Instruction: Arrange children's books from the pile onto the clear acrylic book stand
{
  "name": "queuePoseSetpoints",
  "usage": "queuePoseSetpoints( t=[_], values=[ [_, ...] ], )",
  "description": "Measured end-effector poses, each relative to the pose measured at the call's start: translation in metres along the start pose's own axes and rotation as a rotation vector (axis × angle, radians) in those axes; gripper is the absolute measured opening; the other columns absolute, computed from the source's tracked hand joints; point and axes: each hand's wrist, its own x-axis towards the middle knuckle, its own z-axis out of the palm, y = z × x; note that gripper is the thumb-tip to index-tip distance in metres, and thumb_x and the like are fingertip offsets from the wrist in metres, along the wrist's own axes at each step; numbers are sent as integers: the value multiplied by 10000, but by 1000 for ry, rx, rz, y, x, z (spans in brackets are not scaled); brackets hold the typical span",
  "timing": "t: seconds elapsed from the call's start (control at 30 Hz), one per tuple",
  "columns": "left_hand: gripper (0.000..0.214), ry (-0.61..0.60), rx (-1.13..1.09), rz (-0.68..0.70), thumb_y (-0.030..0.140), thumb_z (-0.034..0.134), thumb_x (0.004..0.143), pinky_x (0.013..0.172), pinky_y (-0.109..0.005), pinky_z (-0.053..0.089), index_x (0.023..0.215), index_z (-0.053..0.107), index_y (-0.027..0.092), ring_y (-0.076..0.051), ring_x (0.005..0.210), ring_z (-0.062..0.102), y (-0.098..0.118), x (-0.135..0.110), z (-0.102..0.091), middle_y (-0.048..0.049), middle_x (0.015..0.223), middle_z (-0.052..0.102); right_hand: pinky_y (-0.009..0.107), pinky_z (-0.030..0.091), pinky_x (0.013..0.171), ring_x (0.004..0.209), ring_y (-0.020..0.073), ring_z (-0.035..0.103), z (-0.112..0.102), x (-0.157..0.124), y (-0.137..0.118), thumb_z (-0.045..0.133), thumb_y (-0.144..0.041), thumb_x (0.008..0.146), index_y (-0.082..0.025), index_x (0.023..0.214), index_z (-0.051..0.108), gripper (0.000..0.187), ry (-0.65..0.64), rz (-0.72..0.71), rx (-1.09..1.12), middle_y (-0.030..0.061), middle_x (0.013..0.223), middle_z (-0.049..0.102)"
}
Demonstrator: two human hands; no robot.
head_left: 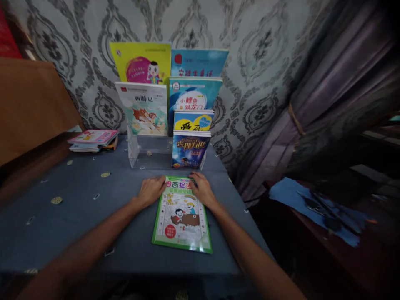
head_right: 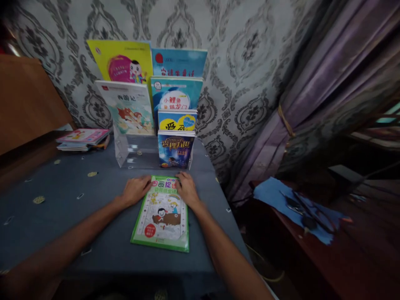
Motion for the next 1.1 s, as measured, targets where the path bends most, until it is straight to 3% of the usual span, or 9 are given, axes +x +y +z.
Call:
queuePoseSetpoints(
  t=[0.1, 0.2, 0.37, 0.47, 0.77, 0.93, 1.1],
  values=[
    [288, 153, -57, 158, 316, 430, 1008, 972, -419, 493, 1132, 632, 153, -275, 1146, 611, -18, 6, 22, -140, 1192, 674, 452, 449, 1049, 1227, 273, 571, 0, -4, -7, 483, -196, 940, -165, 1199, 679, 326, 24, 30, -71, 149, 1299, 642],
    [363, 222, -152, 282, 324, 401, 1022, 1100, -445, 434, 1298, 575, 165, -252, 1326, 521, -35, 4, 39, -128, 1401, 591, 505, 426, 1051, 1268, 315, 532, -6, -9, -22, 475, -206, 956, -160, 1186, 680, 312, 48, 20, -160, 178, 1373, 600],
    [416, 175, -218, 317, 336, 378, 1032, 1158, -464, 391, 1390, 530, 188, -232, 1438, 421, -43, -1, 48, -106, 1495, 530, 543, 329, 1143, 1303, 280, 537, -8, -19, -46, 450, -226, 994, -191, 1243, 648, 320, -60, -176, -157, 142, 1361, 635],
    [416, 154, -251, 306, 324, 384, 1026, 1175, -483, 369, 1397, 522, 197, -234, 1448, 407, -39, -5, 49, -102, 1524, 499, 557, 324, 1155, 1336, 277, 528, -3, -26, -49, 463, -228, 992, -197, 1306, 613, 349, -122, -221, -128, 132, 1377, 631],
    [356, 225, -359, 261, 269, 507, 962, 1092, -445, 464, 1304, 581, 202, -256, 1299, 524, -25, -13, 42, -109, 1400, 598, 533, 436, 1101, 1307, 271, 568, -3, -32, -40, 471, -197, 980, -170, 1323, 595, 366, -116, -281, -127, 136, 1366, 643],
    [267, 279, -366, 260, 231, 496, 964, 1058, -444, 476, 1191, 633, 206, -245, 1204, 574, -27, -8, 41, -102, 1288, 657, 526, 425, 1119, 1326, 265, 552, -5, -28, -41, 469, -201, 984, -180, 1324, 603, 366, -166, -321, -128, 137, 1361, 644],
    [231, 316, -357, 316, 222, 485, 954, 1012, -451, 501, 1097, 663, 187, -248, 1129, 608, -34, -3, 44, -102, 1190, 698, 525, 393, 1144, 1350, 269, 522, -4, -30, -54, 462, -179, 986, -191, 1336, 605, 379, -171, -268, -172, 152, 1393, 613]
  ],
)
